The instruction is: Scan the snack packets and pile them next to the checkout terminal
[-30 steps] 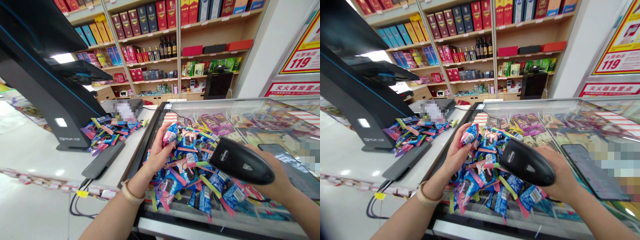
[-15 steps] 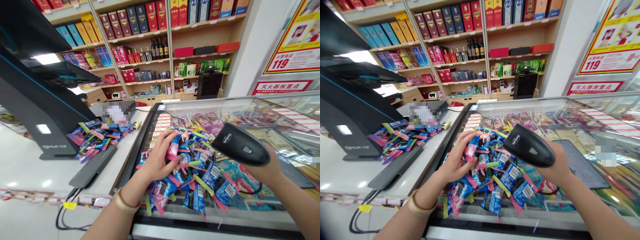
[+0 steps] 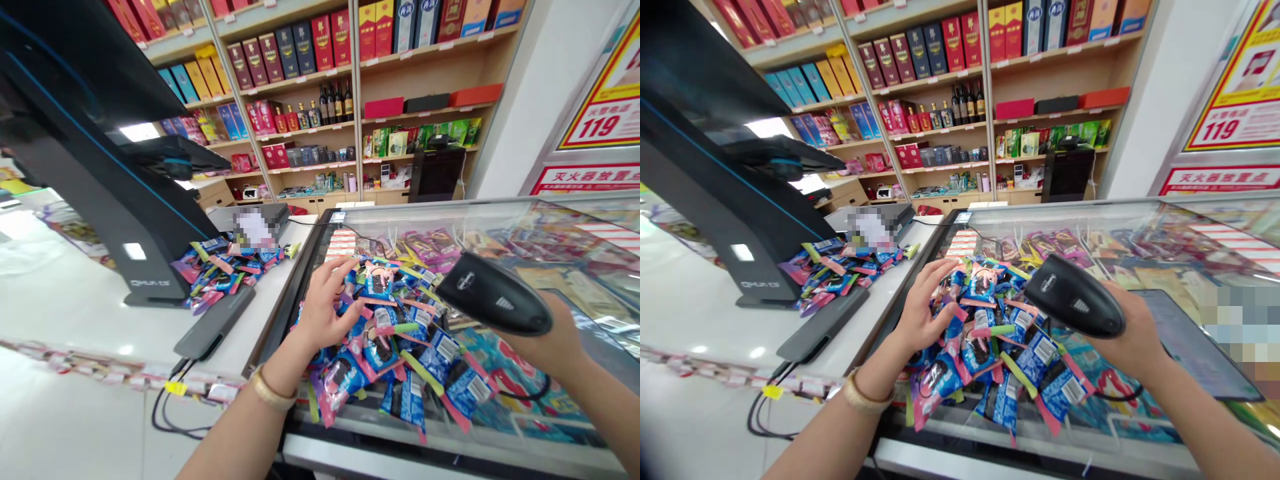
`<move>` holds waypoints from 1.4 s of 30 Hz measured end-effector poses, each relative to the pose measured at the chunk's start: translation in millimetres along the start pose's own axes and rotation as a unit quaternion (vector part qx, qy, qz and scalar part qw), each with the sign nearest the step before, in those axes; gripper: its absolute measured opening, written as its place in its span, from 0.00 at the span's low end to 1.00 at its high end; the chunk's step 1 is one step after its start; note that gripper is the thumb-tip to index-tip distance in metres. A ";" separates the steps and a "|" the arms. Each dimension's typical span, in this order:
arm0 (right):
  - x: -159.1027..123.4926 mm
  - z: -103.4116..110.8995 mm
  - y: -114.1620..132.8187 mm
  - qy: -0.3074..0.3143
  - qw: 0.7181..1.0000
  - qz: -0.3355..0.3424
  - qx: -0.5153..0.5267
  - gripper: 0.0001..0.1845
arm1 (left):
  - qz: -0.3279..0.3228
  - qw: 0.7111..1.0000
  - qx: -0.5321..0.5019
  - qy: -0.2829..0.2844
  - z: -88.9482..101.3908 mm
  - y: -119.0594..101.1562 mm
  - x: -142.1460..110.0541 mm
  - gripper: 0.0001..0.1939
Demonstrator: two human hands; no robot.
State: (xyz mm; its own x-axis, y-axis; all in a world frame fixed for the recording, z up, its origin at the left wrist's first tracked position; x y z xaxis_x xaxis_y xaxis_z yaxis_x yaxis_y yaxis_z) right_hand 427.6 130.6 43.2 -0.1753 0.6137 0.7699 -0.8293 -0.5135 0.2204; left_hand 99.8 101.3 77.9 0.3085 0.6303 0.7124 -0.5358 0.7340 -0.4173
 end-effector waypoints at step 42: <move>15.7 5.8 30.0 -0.037 0.992 0.087 0.084 0.12 | 0.327 0.861 0.376 0.101 123.9 165.7 23.7 0.17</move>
State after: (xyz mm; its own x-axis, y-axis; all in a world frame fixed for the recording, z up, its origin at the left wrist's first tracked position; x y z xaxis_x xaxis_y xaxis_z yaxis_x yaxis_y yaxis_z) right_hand 403.1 121.3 65.4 -0.2633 0.4649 0.8453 -0.6884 -0.7044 0.1730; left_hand -79.0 206.5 95.5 -0.1620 0.9335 0.3199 -0.9810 -0.1173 -0.1546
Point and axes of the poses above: each hand's wrist, its own x-axis towards the middle knuckle, its own z-axis out of the back of the hand, y = z × x, the point moved 7 cm from there along x, towards the middle knuckle, and after that the axes turned 8 degrees about -x, right-handed, at the moved point
